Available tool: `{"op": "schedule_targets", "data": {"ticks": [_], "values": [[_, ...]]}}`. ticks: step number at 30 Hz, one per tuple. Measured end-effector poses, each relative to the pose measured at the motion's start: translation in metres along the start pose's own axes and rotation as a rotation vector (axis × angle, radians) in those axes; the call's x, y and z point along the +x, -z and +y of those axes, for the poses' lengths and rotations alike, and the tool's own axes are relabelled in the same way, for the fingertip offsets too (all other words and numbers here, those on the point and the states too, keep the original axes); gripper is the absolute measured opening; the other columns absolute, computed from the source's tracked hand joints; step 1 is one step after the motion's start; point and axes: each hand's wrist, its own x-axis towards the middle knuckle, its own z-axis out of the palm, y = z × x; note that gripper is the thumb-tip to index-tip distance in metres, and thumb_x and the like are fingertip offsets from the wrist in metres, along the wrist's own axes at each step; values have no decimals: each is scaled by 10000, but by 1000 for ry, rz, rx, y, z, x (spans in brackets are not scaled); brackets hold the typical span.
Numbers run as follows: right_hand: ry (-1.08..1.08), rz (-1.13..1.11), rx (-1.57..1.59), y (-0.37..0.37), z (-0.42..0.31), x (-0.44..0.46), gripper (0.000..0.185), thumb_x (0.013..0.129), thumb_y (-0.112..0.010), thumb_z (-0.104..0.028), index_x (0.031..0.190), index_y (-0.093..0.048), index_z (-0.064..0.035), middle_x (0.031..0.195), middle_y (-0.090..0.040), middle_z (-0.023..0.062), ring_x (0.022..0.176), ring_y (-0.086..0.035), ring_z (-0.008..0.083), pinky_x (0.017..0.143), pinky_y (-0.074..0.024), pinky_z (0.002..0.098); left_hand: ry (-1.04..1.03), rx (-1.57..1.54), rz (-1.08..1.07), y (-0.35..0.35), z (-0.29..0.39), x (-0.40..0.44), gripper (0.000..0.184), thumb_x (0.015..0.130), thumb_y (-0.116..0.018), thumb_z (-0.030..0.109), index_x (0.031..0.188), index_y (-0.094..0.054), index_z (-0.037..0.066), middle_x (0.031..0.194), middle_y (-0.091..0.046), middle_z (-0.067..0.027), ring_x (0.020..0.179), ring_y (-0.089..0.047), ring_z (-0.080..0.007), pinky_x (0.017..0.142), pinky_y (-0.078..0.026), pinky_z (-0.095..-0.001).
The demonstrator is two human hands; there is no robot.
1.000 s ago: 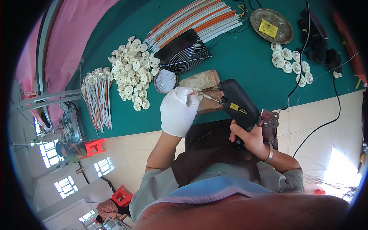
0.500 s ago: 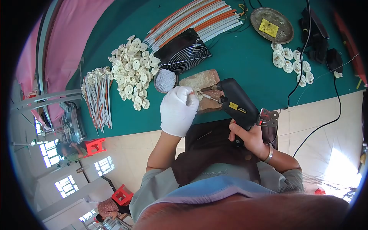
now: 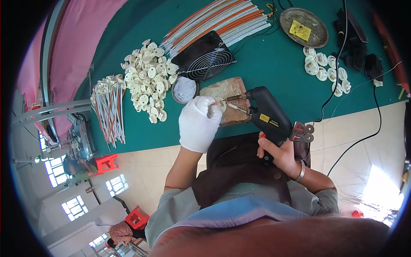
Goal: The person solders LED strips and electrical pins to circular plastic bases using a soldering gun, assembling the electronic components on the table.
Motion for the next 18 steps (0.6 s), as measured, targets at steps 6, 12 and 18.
{"op": "schedule_targets", "data": {"ticks": [6,12,18], "values": [[3,-27,-41,2,3,0,60,895,-577,-5,932,-532,11,669,-573,61,572,-604,153,568,-522,301,9,-1,-3,0,0,0,103,752,-629,1,840,-587,35,757,-624,-116,614,-615,-242,589,-494,-324],[10,-24,-48,0,2,2,52,896,-569,1,929,-531,11,672,-575,63,575,-605,156,572,-520,300,17,-8,-4,-1,0,-1,101,752,-627,-1,840,-590,34,759,-625,-114,612,-613,-234,590,-494,-317],[-7,-38,-55,0,2,2,47,902,-566,-8,932,-532,5,700,-574,59,592,-610,152,580,-512,291,18,-12,-3,-1,0,-1,103,753,-622,-8,843,-591,32,764,-626,-114,609,-610,-231,590,-493,-311]]}}
